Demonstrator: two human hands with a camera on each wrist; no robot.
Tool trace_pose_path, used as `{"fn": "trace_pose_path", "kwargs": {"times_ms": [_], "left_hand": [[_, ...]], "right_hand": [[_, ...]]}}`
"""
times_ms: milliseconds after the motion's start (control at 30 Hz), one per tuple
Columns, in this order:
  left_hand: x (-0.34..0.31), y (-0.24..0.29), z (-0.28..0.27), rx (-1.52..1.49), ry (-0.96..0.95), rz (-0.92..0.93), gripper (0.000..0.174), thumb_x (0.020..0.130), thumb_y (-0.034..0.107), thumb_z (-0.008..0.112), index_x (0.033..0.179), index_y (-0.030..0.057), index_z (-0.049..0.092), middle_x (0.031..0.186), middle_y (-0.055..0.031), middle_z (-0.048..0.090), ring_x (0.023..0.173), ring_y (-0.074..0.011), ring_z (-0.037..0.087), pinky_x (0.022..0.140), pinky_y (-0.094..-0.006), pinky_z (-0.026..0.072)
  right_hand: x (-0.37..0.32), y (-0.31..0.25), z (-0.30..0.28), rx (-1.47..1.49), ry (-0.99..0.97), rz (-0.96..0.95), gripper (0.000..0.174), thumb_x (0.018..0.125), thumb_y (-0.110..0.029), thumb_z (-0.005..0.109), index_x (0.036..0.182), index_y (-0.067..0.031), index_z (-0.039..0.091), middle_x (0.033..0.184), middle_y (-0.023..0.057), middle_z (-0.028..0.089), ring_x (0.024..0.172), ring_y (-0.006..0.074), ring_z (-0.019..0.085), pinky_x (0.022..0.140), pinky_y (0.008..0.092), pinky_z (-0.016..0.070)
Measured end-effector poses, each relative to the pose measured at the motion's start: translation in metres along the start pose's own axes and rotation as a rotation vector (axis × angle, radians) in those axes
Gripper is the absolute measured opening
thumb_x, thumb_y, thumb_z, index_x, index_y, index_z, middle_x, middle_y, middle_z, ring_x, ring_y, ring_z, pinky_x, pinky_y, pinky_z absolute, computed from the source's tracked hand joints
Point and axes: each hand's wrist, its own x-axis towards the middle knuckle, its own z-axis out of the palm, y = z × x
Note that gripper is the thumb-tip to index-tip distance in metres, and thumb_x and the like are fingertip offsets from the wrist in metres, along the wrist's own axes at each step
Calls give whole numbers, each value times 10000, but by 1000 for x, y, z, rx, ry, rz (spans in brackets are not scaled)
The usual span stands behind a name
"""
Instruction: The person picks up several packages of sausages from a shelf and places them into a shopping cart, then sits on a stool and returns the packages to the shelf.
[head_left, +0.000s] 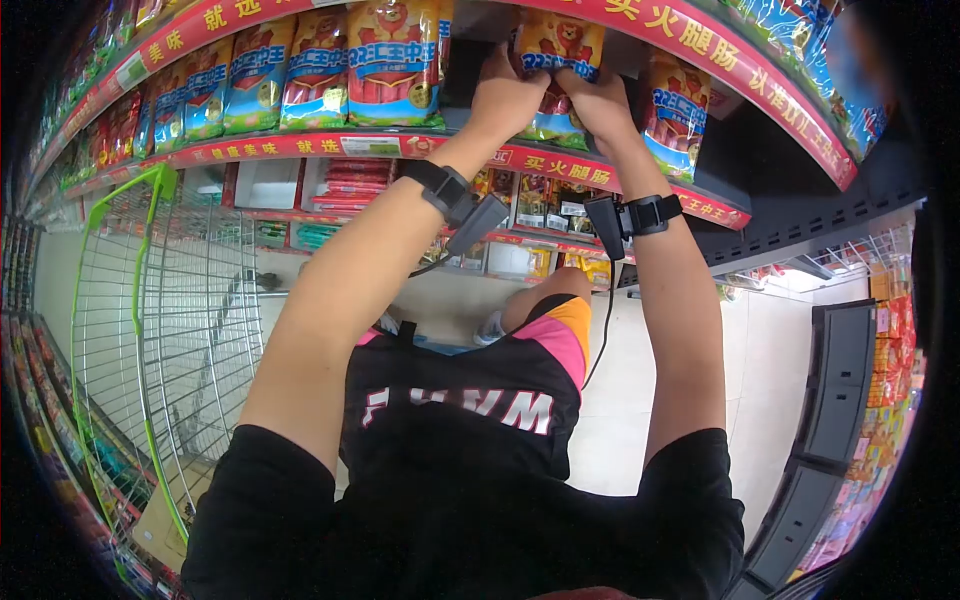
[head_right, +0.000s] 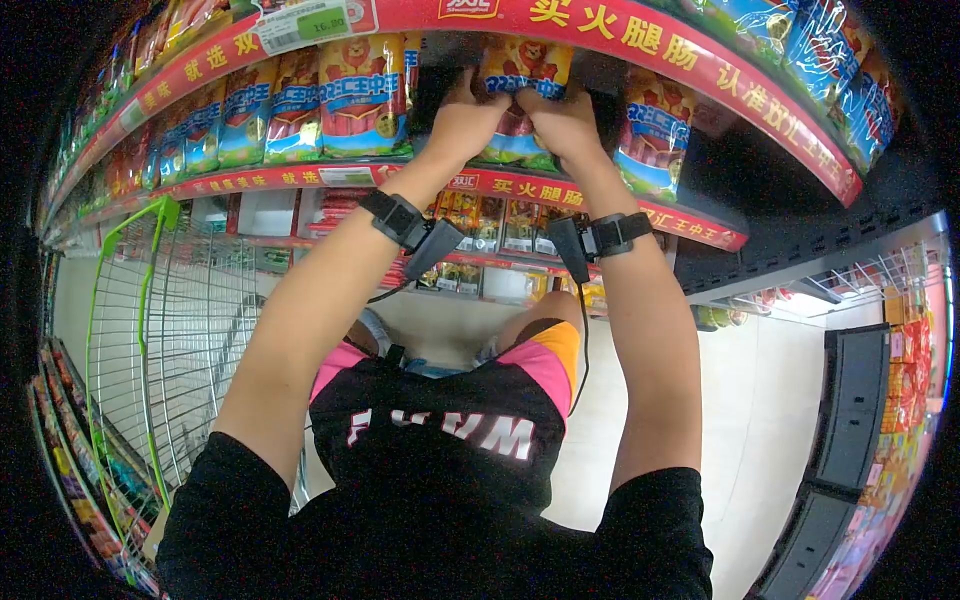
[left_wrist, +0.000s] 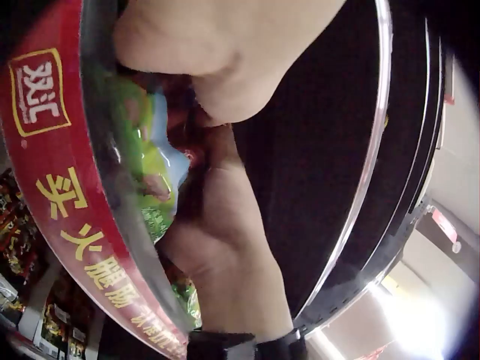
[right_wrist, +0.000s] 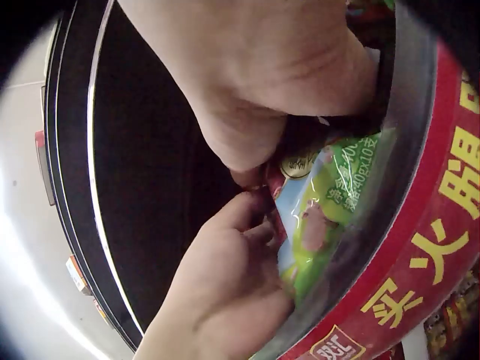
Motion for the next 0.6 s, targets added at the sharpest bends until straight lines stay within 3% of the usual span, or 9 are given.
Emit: {"fn": "trace_pose_path", "kwargs": {"times_ms": [133,233,333,433,533,600], "left_hand": [[-4,-9,0,90,80,62,748,793,309,655,1407,-12,371,1138,-283,622,1077,-392,610,909,-400,473],[-11,-1,-9,-10,46,142,764,791,304,648,1419,-16,352,1134,-302,617,1075,-404,610,904,-399,471],[-13,3,-11,40,78,211,778,786,297,645,1428,-19,340,1182,-299,595,1109,-404,589,929,-404,459],[-7,-1,-2,75,120,257,766,788,313,651,1417,-3,351,1216,-286,575,1143,-394,567,967,-408,438],[-1,-3,-1,51,-68,113,743,797,339,657,1397,17,359,1245,-262,559,1167,-384,550,996,-414,421],[8,-6,1,73,-79,153,736,799,358,663,1385,28,362,1242,-251,566,1161,-386,553,996,-416,422]], "right_hand": [[0,10,6,-70,47,-210,414,815,-212,685,1130,22,556,805,74,633,651,109,559,528,277,440],[-6,5,7,-23,71,-138,440,787,-223,715,1109,39,569,925,136,685,841,167,640,762,317,501],[-12,2,8,1,102,-94,464,793,-235,718,1138,30,557,925,130,686,840,173,641,768,323,503],[-3,21,8,-17,163,-217,487,803,-263,727,1150,25,543,908,125,684,781,164,647,716,316,509],[1,13,-4,-38,10,-16,513,812,-281,733,1166,29,530,924,141,683,772,177,656,707,323,512],[6,16,-4,-62,35,-27,534,832,-295,725,1194,37,514,951,166,677,825,218,664,744,351,511]]}}
